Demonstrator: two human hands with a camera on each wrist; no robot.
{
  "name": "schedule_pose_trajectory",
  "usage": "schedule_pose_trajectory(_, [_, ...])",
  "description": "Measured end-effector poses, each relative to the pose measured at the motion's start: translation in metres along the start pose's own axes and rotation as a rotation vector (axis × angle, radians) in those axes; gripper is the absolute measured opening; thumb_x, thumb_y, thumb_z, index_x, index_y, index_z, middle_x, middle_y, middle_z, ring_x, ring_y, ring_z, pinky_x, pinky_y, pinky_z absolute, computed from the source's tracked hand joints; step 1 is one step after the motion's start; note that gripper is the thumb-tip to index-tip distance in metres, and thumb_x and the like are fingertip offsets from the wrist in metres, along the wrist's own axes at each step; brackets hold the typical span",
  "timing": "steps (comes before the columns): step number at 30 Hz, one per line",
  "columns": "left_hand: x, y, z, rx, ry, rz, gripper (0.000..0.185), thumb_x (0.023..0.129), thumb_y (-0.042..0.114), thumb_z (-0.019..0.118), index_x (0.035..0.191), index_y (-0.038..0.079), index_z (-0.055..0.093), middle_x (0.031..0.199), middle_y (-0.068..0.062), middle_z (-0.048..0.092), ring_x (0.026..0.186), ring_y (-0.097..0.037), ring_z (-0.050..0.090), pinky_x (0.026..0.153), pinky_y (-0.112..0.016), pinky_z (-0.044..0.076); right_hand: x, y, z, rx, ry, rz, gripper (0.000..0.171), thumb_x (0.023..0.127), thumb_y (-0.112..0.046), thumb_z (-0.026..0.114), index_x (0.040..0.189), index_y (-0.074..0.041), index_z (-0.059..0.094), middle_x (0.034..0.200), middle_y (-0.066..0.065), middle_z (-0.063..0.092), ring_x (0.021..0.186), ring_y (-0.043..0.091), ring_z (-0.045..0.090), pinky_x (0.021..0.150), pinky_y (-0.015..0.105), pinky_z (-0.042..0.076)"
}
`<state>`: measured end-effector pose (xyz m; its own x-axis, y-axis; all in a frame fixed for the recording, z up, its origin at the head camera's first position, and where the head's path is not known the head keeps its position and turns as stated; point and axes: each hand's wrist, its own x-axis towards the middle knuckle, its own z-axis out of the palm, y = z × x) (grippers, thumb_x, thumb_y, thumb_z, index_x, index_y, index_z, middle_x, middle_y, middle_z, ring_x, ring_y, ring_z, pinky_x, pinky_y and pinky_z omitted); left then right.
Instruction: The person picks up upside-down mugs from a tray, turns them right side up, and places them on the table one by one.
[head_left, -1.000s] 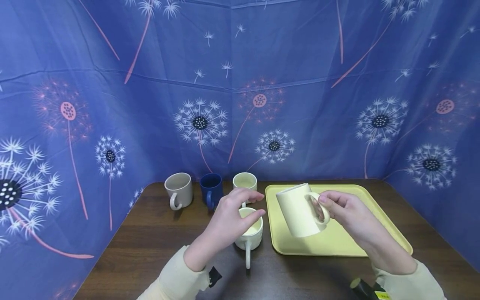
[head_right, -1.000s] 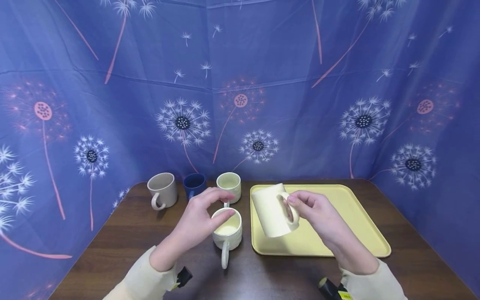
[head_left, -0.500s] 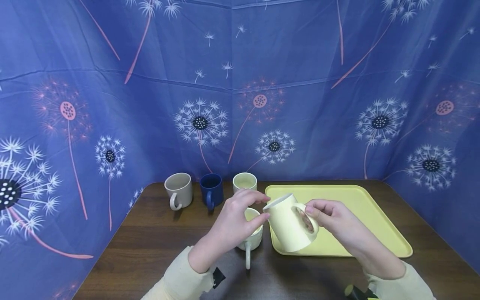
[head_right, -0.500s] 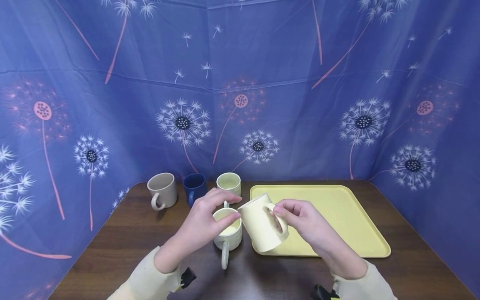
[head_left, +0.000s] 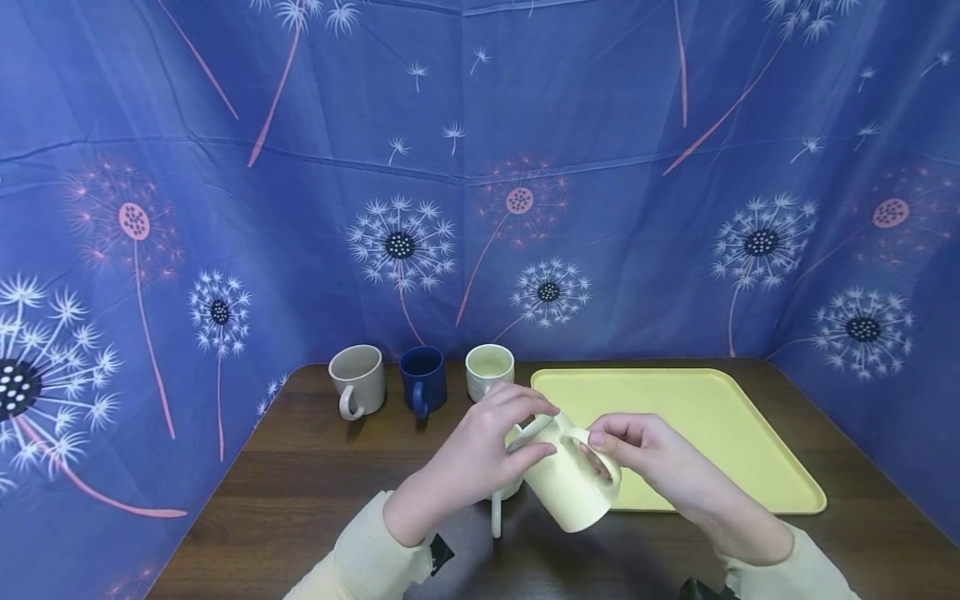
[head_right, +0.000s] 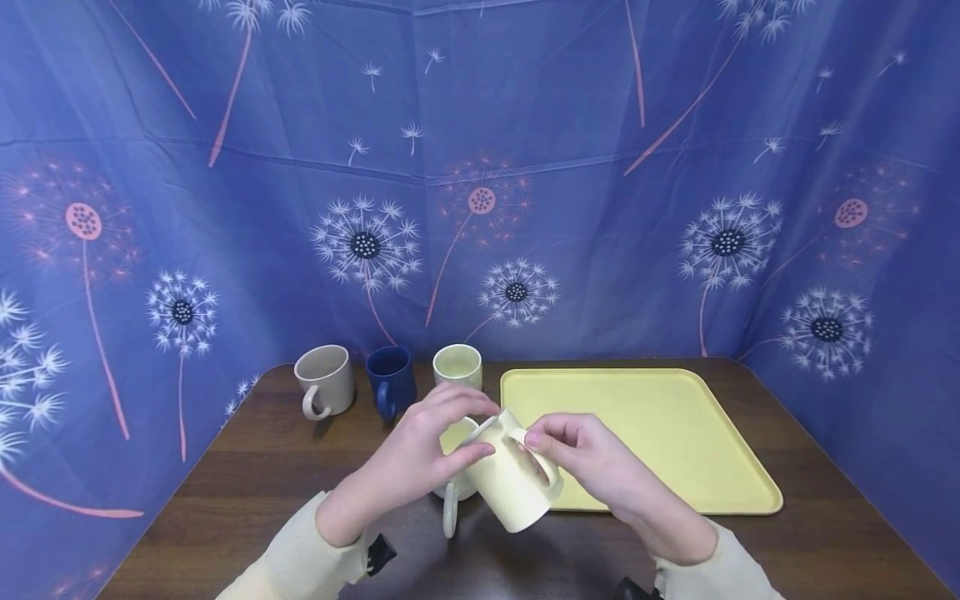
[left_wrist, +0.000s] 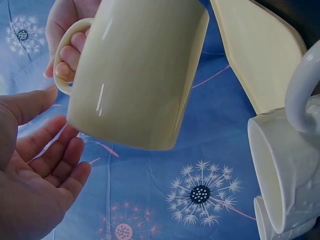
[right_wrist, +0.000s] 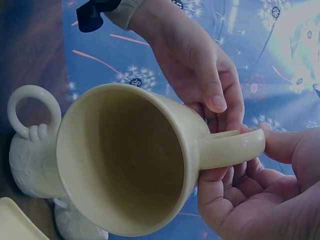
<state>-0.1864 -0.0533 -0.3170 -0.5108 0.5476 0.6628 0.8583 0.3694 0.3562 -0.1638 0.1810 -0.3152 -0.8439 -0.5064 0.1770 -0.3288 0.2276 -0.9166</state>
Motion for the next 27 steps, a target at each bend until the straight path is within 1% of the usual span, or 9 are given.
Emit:
schedule_pose_trajectory(4, [-0.0004, -0.0015, 0.0016, -0.003, -0.023, 0.018, 0.032, 0.079, 0.018, 0.077, 0.108, 0.010, 0.066, 0.109, 0.002, 0.063, 0.107, -0.009, 0.054, 0.091, -0.019, 0.045, 0.0006, -0.0023, 0.0035, -0.007, -0.029, -0.014, 0.021, 0.097, -0.013, 0.050, 0.093, 0.002, 0.064, 0.082, -0.004, 0.063, 0.081, 0.010, 0.057, 0.075, 0.025, 0.045])
schedule_pose_trajectory(7, [-0.0007, -0.0022, 0.0027, -0.003, -0.037, 0.044, 0.030, 0.079, 0.018, 0.077, 0.107, 0.010, 0.067, 0.107, 0.002, 0.063, 0.107, -0.009, 0.053, 0.094, -0.020, 0.043, 0.0010, -0.0032, 0.0053, -0.022, -0.044, -0.028, 0.020, 0.097, -0.012, 0.050, 0.094, 0.000, 0.064, 0.082, -0.005, 0.063, 0.081, 0.009, 0.057, 0.075, 0.024, 0.044])
schedule_pose_trajectory(12, [-0.0009, -0.0025, 0.0032, 0.023, -0.064, 0.083, 0.026, 0.079, 0.021, 0.077, 0.102, 0.011, 0.068, 0.102, 0.004, 0.065, 0.104, -0.008, 0.054, 0.094, -0.019, 0.042, 0.0015, -0.0044, 0.0079, -0.035, -0.065, -0.055, 0.018, 0.097, -0.011, 0.050, 0.094, -0.002, 0.065, 0.084, -0.005, 0.064, 0.082, 0.008, 0.058, 0.075, 0.024, 0.045])
schedule_pose_trajectory(16, [-0.0016, -0.0018, 0.0030, 0.035, -0.104, 0.087, 0.022, 0.081, 0.023, 0.074, 0.099, 0.012, 0.069, 0.098, 0.005, 0.066, 0.102, -0.008, 0.055, 0.094, -0.018, 0.042, 0.0020, -0.0058, 0.0096, -0.027, -0.092, -0.074, 0.017, 0.097, -0.011, 0.050, 0.092, -0.003, 0.065, 0.083, -0.004, 0.064, 0.081, 0.011, 0.057, 0.073, 0.024, 0.046])
schedule_pose_trajectory(19, [-0.0024, -0.0011, 0.0033, 0.015, -0.124, 0.075, 0.018, 0.083, 0.022, 0.073, 0.097, 0.012, 0.068, 0.096, 0.005, 0.066, 0.100, -0.007, 0.055, 0.091, -0.017, 0.043, 0.0023, -0.0056, 0.0096, -0.024, -0.107, -0.083, 0.017, 0.097, -0.010, 0.050, 0.091, -0.003, 0.064, 0.081, -0.004, 0.062, 0.080, 0.012, 0.056, 0.071, 0.025, 0.046])
schedule_pose_trajectory(23, [-0.0037, -0.0013, 0.0054, 0.014, -0.102, 0.078, 0.014, 0.082, 0.020, 0.073, 0.093, 0.012, 0.068, 0.092, 0.005, 0.066, 0.096, -0.007, 0.056, 0.087, -0.015, 0.044, 0.0030, -0.0041, 0.0089, -0.034, -0.117, -0.076, 0.016, 0.097, -0.010, 0.050, 0.090, -0.004, 0.063, 0.081, -0.005, 0.062, 0.078, 0.008, 0.056, 0.070, 0.026, 0.047])
schedule_pose_trajectory(27, [-0.0055, -0.0005, 0.0076, 0.016, -0.051, 0.093, 0.013, 0.079, 0.016, 0.076, 0.088, 0.010, 0.068, 0.086, 0.004, 0.066, 0.090, -0.008, 0.057, 0.084, -0.016, 0.045, 0.0039, -0.0032, 0.0091, -0.064, -0.107, -0.068, 0.016, 0.096, -0.012, 0.052, 0.089, -0.005, 0.065, 0.081, -0.003, 0.063, 0.077, 0.007, 0.056, 0.069, 0.025, 0.047])
